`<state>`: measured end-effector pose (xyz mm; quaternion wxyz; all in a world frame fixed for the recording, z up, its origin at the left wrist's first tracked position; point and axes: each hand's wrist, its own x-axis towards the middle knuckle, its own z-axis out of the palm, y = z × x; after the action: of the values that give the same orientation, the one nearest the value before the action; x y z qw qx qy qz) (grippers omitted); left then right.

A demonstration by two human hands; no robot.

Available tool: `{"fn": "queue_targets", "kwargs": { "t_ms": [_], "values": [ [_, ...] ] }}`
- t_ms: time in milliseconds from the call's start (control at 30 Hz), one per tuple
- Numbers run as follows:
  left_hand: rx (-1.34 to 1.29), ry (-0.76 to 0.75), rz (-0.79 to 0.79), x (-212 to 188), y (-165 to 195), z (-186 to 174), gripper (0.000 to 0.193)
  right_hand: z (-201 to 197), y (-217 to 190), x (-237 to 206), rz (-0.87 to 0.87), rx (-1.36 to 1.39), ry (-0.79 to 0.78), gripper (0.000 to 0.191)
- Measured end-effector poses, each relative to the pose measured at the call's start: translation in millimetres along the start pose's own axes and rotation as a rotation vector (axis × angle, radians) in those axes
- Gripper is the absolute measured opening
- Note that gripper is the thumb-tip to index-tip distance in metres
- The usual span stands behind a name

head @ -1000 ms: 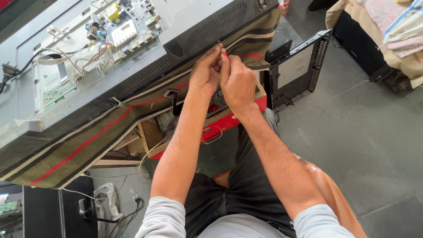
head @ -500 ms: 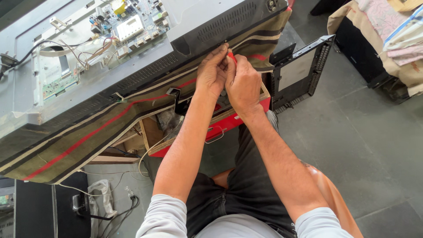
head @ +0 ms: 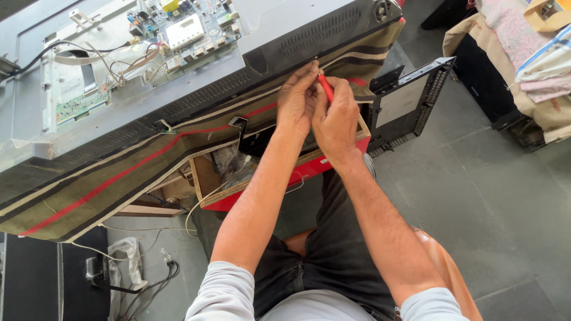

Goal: The person uses a screwdriver to work on screws along the back edge of a television lying face-down on a bench. They then pull tape from a roll, press it onto a cable on the main board, arrange wires on the board, take a small component from a drawer, and handle the component against the board.

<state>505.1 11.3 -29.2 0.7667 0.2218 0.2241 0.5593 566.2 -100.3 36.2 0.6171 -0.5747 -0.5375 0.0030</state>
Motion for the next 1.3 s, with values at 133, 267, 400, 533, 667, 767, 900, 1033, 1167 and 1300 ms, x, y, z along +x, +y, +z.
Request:
{"fn": "queue_targets", "kwargs": {
  "t_ms": [133,267,400,533,667,767,900,1033,1167,1300],
  "values": [
    [-0.054,-0.013,-0.019,-5.2,3.6,1.6,0.019,3.3,-4.5,6.3,-0.059,-0.088,0.002,0.018],
    [-0.066,-0.049,-0.026,-10.7,9.3,3.8,0.02,7.1,-10.0,12.4,0.185,-0.107,-0.086,0.021],
    [-0.052,-0.022,-0.061,-12.2,14.8,5.1,0.021,10.4,-17.8,6.2,0.044,-0.062,-0.017,0.023],
    [-0.037,-0.012,-0.065,-8.7,16.1,4.9,0.022,13.7,-19.8,2.5,-0.049,-0.073,0.064,0.024],
    [-0.055,-0.052,-0.081,-5.1,16.3,1.2,0.022,18.3,-15.8,6.4,0.13,-0.187,-0.001,0.021],
    [-0.017,-0.047,-0.083,-3.1,17.6,-2.1,0.024,19.0,-14.2,5.9,0.203,-0.154,-0.061,0.021],
    [-0.002,-0.046,-0.086,0.4,19.0,-3.2,0.025,18.5,-16.3,0.9,0.02,-0.054,0.017,0.026],
    [-0.02,-0.067,-0.093,0.8,20.5,-3.7,0.024,23.2,-19.3,3.1,0.05,-0.172,0.043,0.024],
    [-0.027,-0.054,-0.12,-0.3,24.4,-4.7,0.025,25.7,-22.5,4.9,0.207,-0.263,-0.02,0.023],
    [0.018,-0.055,-0.123,-0.1,28.7,-5.2,0.025,25.7,-27.4,-1.1,0.069,-0.155,0.031,0.025]
  ]
}}
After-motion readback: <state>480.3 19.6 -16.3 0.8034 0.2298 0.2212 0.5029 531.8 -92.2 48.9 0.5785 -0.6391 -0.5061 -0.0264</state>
